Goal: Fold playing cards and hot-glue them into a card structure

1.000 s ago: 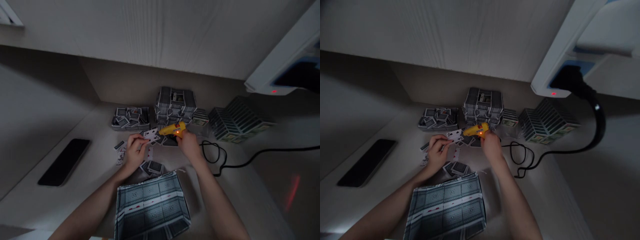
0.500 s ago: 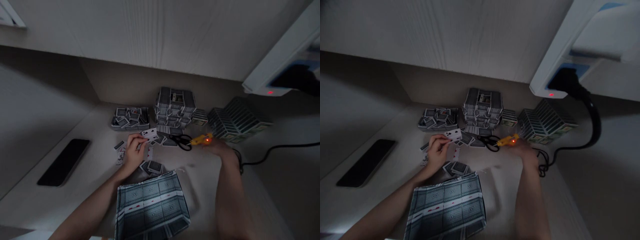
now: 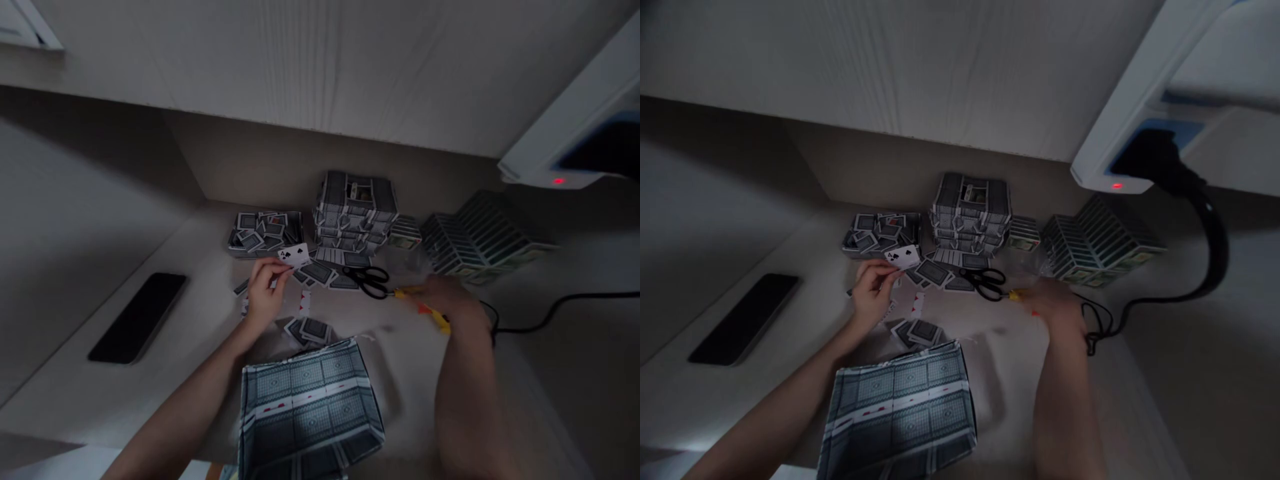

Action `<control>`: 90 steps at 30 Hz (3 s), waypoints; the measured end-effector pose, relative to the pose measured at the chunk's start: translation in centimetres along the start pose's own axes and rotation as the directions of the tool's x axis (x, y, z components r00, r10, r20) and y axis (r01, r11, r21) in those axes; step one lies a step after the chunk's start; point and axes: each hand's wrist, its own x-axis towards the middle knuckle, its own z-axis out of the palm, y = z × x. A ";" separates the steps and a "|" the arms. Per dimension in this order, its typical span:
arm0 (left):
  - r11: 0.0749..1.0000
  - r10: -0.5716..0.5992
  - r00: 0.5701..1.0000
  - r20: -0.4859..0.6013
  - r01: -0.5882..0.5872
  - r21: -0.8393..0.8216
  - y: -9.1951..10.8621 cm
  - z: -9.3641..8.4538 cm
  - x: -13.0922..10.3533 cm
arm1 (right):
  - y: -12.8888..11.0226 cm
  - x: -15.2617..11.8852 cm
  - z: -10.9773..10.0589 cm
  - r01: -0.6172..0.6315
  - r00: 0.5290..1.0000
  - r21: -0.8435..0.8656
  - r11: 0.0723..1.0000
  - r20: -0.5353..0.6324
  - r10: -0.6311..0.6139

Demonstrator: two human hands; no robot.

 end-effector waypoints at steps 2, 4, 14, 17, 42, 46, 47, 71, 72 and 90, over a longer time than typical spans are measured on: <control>1.000 -0.004 1.000 0.021 0.004 -0.007 -0.1 -0.1 0.1 | -3.2 -0.7 -0.2 0.184 0.971 0.076 0.980 0.140 -0.193; 1.000 -0.008 0.999 0.037 0.009 -0.008 -0.2 -0.2 0.1 | -7.1 -1.3 0.5 0.322 0.916 0.209 0.923 0.177 -0.359; 1.000 -0.006 0.999 0.045 0.006 0.008 -0.6 -0.3 0.4 | -16.0 -1.3 7.8 0.584 0.670 0.379 0.718 0.274 -0.690; 1.000 -0.005 0.998 0.061 0.004 0.008 -0.8 -0.2 0.2 | -15.6 -1.5 8.3 0.593 0.682 0.376 0.712 0.237 -0.692; 0.931 0.295 0.855 0.426 -0.358 0.074 -0.8 -0.1 -1.3 | -11.9 -2.3 10.7 -0.352 0.857 0.936 0.029 0.334 -0.392; 0.922 0.315 0.850 0.423 -0.379 0.075 -0.8 -0.1 -1.5 | -12.0 -2.3 10.6 -0.317 0.874 0.944 0.088 0.327 -0.359; 0.921 0.318 0.849 0.422 -0.381 0.074 -0.8 -0.1 -1.5 | -12.0 -2.3 10.7 -0.318 0.872 0.944 0.088 0.328 -0.364; 0.940 0.309 0.859 0.408 -0.341 0.006 0.2 0.0 -1.7 | -11.8 -2.4 11.0 -0.277 0.880 0.960 0.031 0.267 -0.393; 0.943 0.306 0.862 0.405 -0.333 -0.003 0.3 0.0 -1.7 | -11.8 -2.4 11.1 -0.278 0.882 0.960 0.023 0.265 -0.391; 0.771 -0.447 0.723 0.527 0.610 -0.184 1.0 2.1 -1.0 | -12.3 -3.3 10.7 0.246 0.925 0.874 0.418 -0.083 -0.371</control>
